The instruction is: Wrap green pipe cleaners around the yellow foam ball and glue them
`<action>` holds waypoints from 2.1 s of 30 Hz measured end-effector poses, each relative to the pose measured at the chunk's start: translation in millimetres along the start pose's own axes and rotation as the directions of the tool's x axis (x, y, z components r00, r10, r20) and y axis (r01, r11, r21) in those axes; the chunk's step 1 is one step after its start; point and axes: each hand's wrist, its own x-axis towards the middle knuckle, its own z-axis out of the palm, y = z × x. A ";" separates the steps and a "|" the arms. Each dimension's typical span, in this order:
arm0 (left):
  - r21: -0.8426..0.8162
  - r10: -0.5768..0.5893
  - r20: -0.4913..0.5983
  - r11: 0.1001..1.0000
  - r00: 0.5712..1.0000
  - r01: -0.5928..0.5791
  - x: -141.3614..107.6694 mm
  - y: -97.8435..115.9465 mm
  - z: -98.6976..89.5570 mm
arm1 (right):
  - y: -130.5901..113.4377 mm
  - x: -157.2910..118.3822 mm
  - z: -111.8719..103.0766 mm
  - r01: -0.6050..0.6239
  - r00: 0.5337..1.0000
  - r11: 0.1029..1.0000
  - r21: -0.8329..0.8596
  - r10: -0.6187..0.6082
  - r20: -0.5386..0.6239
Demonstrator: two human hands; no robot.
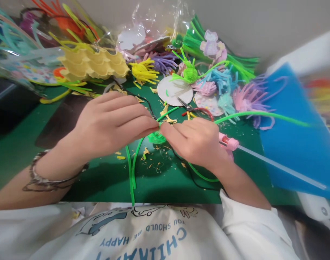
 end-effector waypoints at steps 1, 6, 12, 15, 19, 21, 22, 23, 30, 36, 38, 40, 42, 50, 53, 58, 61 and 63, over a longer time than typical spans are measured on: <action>-0.008 -0.008 -0.016 1.000 1.000 0.008 1.2 2.4 1.3 | -1.4 0.5 0.0 -0.097 0.995 0.989 0.115 0.095 0.019; -0.086 -0.044 -0.046 0.995 0.998 0.040 2.3 10.0 8.9 | -5.7 4.9 0.7 -0.465 0.880 0.627 0.624 0.404 0.250; -0.494 -0.096 0.102 0.859 0.990 0.135 0.9 -6.5 1.0 | 3.9 2.1 -1.9 -0.054 0.998 0.948 0.314 0.060 -0.009; -0.680 0.005 0.281 0.706 0.960 0.195 3.0 -16.4 -4.8 | 9.1 2.3 -5.2 0.222 0.971 0.972 0.072 -0.213 -0.109; -0.736 0.088 0.360 0.638 0.929 0.225 6.0 -19.4 -4.9 | 9.6 2.8 -7.5 0.337 0.931 0.941 -0.023 -0.337 -0.139; -0.752 0.104 0.371 0.617 0.923 0.233 6.3 -18.6 -2.8 | 8.7 2.0 -7.2 0.376 0.917 0.926 -0.043 -0.378 -0.128; -0.759 0.114 0.376 0.608 0.920 0.235 6.1 -18.2 -1.7 | 8.3 1.6 -6.8 0.387 0.912 0.920 -0.057 -0.391 -0.123; -0.765 0.129 0.379 0.601 0.916 0.232 5.7 -18.0 -0.6 | 7.9 1.1 -6.2 0.395 0.908 0.916 -0.071 -0.401 -0.124; -0.552 0.063 0.203 0.832 0.977 0.061 1.3 -15.3 4.0 | 4.0 -3.1 -0.6 0.322 0.942 0.943 -0.085 -0.328 -0.074; -0.113 0.076 -0.159 0.989 0.984 -0.094 1.3 4.1 3.9 | -4.9 2.3 -5.5 -0.236 0.972 0.861 0.450 0.214 0.101; -0.065 0.115 -0.192 0.989 0.975 -0.130 0.9 9.7 3.2 | -6.5 6.7 -8.2 -0.459 0.888 0.605 0.651 0.330 0.320; 0.005 0.178 -0.210 0.983 0.961 -0.181 0.0 10.9 2.7 | -6.6 9.0 -9.5 -0.564 0.824 0.415 0.714 0.331 0.459; 0.077 0.187 -0.194 0.982 0.963 -0.175 -1.0 6.9 2.3 | -5.7 8.3 -9.1 -0.553 0.832 0.469 0.688 0.345 0.434; -0.482 0.034 0.187 0.874 0.982 0.062 -0.3 -23.7 -0.3 | 5.0 2.4 -5.7 0.213 0.976 0.976 -0.041 -0.214 -0.030; -0.589 0.047 0.249 0.801 0.967 0.113 1.4 -28.0 1.6 | 6.8 2.8 -5.3 0.328 0.941 0.941 -0.084 -0.333 -0.065; -0.562 0.048 0.247 0.821 0.968 0.103 0.9 -28.6 0.6 | 5.4 2.0 -4.8 0.368 0.924 0.926 -0.083 -0.374 -0.073; -0.468 0.048 0.194 0.882 0.980 0.050 -1.2 -25.3 -3.9 | 5.7 1.2 -3.5 0.351 0.932 0.931 -0.103 -0.358 -0.055; -0.391 0.038 0.160 0.920 0.986 0.028 -2.8 -23.5 -5.5 | 6.4 0.1 -1.9 0.353 0.932 0.929 -0.112 -0.360 -0.046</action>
